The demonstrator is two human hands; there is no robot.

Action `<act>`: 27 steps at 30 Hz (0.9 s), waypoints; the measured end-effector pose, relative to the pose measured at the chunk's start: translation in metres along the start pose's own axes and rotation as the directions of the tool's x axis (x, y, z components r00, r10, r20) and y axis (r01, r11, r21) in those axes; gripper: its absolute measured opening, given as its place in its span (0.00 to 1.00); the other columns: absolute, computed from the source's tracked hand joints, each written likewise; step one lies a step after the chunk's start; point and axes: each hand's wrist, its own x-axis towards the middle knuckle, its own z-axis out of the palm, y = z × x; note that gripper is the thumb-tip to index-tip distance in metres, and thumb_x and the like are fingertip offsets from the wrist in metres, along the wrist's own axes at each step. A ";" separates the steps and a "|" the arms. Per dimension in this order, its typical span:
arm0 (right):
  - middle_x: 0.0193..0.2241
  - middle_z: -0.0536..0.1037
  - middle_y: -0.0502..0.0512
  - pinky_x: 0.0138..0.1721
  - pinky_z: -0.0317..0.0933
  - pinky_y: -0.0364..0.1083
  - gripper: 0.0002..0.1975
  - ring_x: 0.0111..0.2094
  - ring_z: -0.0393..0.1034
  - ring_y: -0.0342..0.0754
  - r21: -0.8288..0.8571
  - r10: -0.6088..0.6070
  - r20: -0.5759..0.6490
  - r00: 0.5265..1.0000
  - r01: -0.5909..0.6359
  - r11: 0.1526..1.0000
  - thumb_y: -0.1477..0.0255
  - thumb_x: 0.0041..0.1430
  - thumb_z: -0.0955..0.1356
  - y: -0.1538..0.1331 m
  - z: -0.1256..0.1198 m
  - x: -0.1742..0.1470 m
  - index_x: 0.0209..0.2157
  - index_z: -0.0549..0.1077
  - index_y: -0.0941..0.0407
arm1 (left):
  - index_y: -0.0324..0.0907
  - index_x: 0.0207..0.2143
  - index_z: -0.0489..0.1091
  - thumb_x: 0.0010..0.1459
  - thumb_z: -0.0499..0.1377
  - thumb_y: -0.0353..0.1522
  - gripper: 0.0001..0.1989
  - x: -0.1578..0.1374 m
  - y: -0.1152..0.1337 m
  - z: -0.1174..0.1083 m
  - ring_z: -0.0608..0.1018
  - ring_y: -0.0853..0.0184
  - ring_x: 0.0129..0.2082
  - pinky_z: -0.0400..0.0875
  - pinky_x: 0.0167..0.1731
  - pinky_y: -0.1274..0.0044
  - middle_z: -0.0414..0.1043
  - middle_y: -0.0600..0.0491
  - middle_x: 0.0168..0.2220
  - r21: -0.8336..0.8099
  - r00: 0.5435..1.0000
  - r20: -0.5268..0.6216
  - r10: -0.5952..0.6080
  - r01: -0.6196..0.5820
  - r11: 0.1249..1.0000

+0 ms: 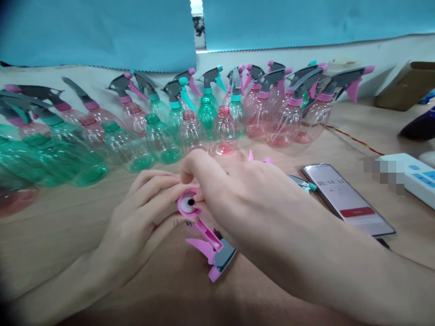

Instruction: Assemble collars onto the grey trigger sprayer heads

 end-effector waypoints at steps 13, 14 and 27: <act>0.18 0.67 0.42 0.16 0.50 0.42 0.09 0.17 0.57 0.39 0.040 0.118 -0.155 0.981 -0.113 0.993 0.75 0.54 0.70 -0.013 0.005 0.005 0.28 0.65 0.52 | 0.41 0.49 0.67 0.65 0.54 0.31 0.10 -0.002 0.001 -0.001 0.69 0.60 0.45 0.67 0.45 0.68 0.72 0.49 0.42 0.035 0.995 -0.098 0.035 -0.032 0.999; 0.19 0.67 0.42 0.17 0.51 0.41 0.09 0.18 0.58 0.39 0.052 0.134 -0.169 0.977 -0.127 0.991 0.76 0.53 0.70 -0.015 0.006 0.004 0.27 0.65 0.52 | 0.41 0.49 0.67 0.65 0.54 0.31 0.11 -0.002 0.001 -0.001 0.69 0.60 0.45 0.67 0.44 0.68 0.72 0.49 0.42 0.045 0.994 -0.101 0.030 -0.026 0.999; 0.32 0.79 0.46 0.24 0.60 0.39 0.04 0.32 0.75 0.42 0.244 0.165 -0.122 0.979 -0.131 0.961 0.73 0.61 0.66 -0.018 0.017 0.000 0.35 0.64 0.52 | 0.42 0.49 0.68 0.66 0.52 0.30 0.11 -0.001 0.001 -0.004 0.68 0.61 0.45 0.66 0.43 0.69 0.70 0.49 0.43 -0.038 0.998 0.053 -0.027 0.029 0.999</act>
